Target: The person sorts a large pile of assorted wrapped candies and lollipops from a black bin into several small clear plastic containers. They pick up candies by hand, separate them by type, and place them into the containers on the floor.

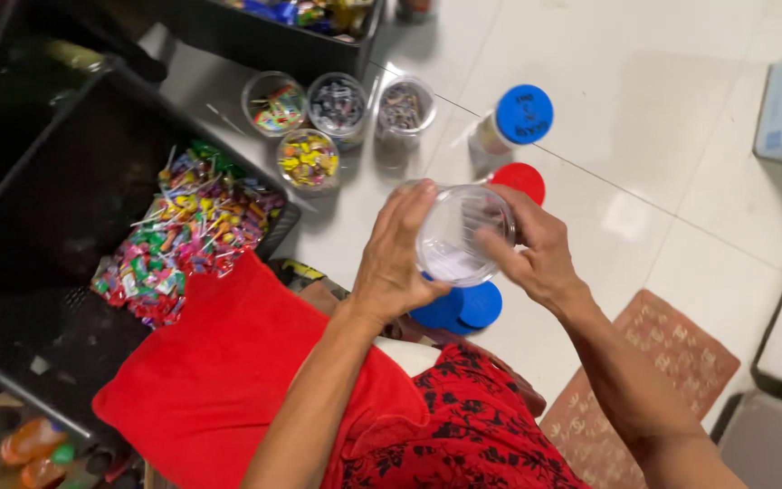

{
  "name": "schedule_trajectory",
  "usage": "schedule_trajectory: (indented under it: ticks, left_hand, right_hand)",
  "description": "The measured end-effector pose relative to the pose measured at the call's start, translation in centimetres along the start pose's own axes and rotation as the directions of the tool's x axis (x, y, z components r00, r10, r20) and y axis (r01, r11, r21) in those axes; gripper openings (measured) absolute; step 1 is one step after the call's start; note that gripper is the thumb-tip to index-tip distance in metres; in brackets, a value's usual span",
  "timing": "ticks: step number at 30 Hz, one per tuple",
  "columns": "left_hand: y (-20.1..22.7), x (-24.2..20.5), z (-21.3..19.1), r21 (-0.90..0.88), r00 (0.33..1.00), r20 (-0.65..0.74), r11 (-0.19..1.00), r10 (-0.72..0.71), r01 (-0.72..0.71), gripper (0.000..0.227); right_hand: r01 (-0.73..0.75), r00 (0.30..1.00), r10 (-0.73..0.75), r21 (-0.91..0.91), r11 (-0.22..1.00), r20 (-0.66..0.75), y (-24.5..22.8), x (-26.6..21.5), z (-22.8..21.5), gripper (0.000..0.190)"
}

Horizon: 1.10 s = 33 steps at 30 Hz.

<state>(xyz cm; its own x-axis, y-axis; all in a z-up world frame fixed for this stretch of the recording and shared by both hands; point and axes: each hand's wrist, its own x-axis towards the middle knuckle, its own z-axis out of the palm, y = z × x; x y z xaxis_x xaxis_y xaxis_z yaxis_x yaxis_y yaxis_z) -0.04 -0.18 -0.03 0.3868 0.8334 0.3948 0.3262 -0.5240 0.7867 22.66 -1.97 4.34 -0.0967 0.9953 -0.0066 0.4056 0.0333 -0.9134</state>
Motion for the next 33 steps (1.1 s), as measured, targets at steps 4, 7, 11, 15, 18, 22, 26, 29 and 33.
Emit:
schedule_trajectory:
  ticks: [4, 7, 11, 15, 18, 22, 26, 29, 33]
  left_hand:
    - [0.6, 0.3, -0.8, 0.074, 0.996, 0.034, 0.994, -0.083, 0.08, 0.123]
    - [1.1, 0.3, -2.8, 0.058, 0.976, -0.027, 0.974, -0.217, 0.218, 0.111]
    - [1.8, -1.0, -8.4, -0.001, 0.948, -0.237, 0.975, -0.214, 0.22, 0.092]
    - [2.8, -3.8, -14.1, -0.027, 0.816, -0.466, 0.927, -0.342, 0.373, 0.058]
    - [2.0, -7.1, -16.2, -0.179, 0.719, -0.574, 0.917, -0.392, 0.357, 0.037]
    - [1.5, -10.5, -18.1, -0.246, 0.601, -0.679, 0.902, -0.422, 0.356, 0.018]
    - [2.0, -10.4, -20.3, -0.28, 0.495, -0.774, 0.914, -0.395, 0.292, 0.014]
    - [3.5, -8.3, -22.3, -0.338, 0.439, -0.807, 0.919, -0.394, 0.204, 0.008]
    - [1.8, -7.4, -23.6, -0.299, 0.411, -0.844, 0.938, -0.346, 0.175, 0.01]
  right_hand:
    - [-0.04, 0.994, 0.031, -0.086, 0.995, -0.109, 6.8, 1.4, 1.5, 0.032]
    - [-0.032, 0.991, 0.007, -0.176, 0.984, -0.136, 12.6, 3.8, 3.6, 0.035]
    - [-0.174, 0.982, 0.167, -0.072, 0.982, -0.089, 14.2, 6.7, 8.3, 0.037]
    - [-0.251, 0.968, 0.252, -0.183, 0.95, -0.022, 15.8, 9.0, 12.8, 0.038]
    - [-0.216, 0.976, 0.218, -0.152, 0.964, -0.007, 17.1, 9.9, 15.2, 0.039]
    - [-0.24, 0.971, 0.239, -0.162, 0.957, -0.029, 18.7, 10.4, 17.2, 0.039]
    - [-0.251, 0.967, 0.254, -0.089, 0.964, 0.023, 21.1, 10.3, 18.0, 0.045]
    - [-0.277, 0.959, 0.28, -0.048, 0.96, 0.054, 22.1, 10.1, 18.5, 0.053]
    - [-0.325, 0.944, 0.329, -0.096, 0.941, 0.021, 19.0, 9.6, 18.0, 0.064]
